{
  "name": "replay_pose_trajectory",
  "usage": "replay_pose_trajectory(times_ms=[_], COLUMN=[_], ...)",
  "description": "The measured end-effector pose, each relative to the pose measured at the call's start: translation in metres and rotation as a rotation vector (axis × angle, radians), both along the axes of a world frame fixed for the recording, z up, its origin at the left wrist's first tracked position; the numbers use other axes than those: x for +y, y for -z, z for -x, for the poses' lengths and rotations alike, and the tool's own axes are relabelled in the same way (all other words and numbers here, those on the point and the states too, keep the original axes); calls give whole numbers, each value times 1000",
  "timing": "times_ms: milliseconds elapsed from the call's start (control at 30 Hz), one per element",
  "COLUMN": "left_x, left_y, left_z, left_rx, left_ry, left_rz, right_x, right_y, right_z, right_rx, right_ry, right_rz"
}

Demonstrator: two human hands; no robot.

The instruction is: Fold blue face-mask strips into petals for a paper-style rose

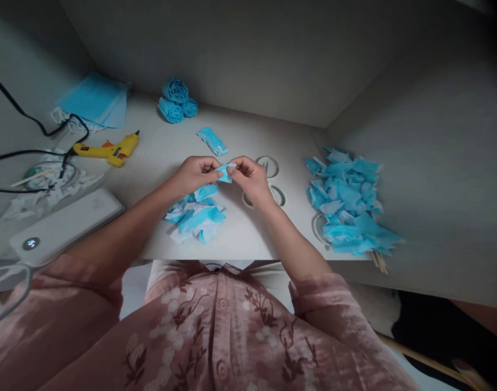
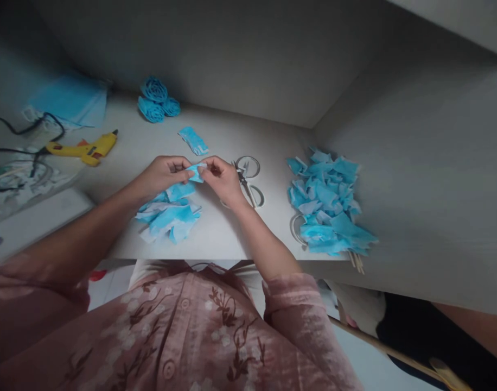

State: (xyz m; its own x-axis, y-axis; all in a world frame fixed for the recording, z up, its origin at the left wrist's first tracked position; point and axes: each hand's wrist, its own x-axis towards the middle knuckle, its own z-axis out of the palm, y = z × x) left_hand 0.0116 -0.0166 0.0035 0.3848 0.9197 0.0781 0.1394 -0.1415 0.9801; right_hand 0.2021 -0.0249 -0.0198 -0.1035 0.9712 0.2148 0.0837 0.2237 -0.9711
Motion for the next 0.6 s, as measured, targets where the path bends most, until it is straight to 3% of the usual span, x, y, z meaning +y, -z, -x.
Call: replay_pose_trajectory(times_ms=[133, 233, 600], left_x=[2, 3, -1], left_y=[2, 4, 1], left_z=[1, 2, 0], left_rx=[-28, -31, 0], left_ry=[-31, -32, -25], left_rz=[17, 22, 36], right_x=[4, 3, -4], right_y=[-3, -6, -2], right_z=[-8, -11, -3], right_rx=[114, 75, -405], right_ry=[-30, -29, 162], right_rz=[59, 13, -553])
